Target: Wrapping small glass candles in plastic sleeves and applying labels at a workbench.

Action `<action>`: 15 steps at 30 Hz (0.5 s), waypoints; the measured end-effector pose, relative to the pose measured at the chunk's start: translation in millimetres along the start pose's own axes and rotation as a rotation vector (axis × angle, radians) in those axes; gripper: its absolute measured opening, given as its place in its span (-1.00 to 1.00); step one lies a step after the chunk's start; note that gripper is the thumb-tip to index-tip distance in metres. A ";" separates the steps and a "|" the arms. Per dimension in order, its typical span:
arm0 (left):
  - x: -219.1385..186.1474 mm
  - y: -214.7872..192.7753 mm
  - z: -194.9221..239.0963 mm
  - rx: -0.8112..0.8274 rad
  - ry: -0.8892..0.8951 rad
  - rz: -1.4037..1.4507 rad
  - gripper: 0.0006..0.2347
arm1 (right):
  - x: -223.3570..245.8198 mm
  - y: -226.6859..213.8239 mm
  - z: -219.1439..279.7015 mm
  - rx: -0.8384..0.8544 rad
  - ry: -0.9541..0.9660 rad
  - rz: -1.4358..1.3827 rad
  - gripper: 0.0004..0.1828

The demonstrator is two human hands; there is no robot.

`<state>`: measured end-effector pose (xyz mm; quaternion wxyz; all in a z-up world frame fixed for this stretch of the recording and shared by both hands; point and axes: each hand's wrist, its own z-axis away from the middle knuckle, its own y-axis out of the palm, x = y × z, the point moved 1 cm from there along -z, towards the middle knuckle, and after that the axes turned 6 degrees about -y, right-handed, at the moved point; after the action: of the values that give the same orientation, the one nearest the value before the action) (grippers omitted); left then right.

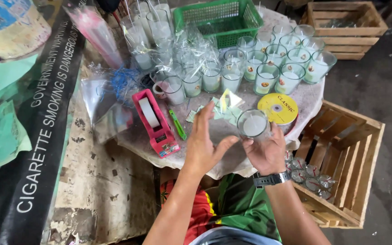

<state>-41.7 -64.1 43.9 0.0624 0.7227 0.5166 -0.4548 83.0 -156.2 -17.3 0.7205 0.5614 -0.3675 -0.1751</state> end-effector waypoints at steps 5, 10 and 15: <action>-9.8 8.1 -20.0 0.370 -0.145 0.042 -0.18 | -9.2 11.5 -9.4 -0.019 -0.043 0.127 -0.63; 3.3 20.9 -19.4 0.109 0.097 -0.264 -0.58 | -21.8 -2.6 -18.2 -0.033 0.013 0.115 -0.51; -21.3 -13.4 -25.0 -0.028 0.308 -0.223 -0.88 | -25.5 -5.1 -15.1 0.237 -0.143 0.210 -0.63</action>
<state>-38.8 -58.6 78.8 -0.0581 0.7212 0.6030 -0.3359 77.7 -130.6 -32.1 0.6357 0.5869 -0.4925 -0.0936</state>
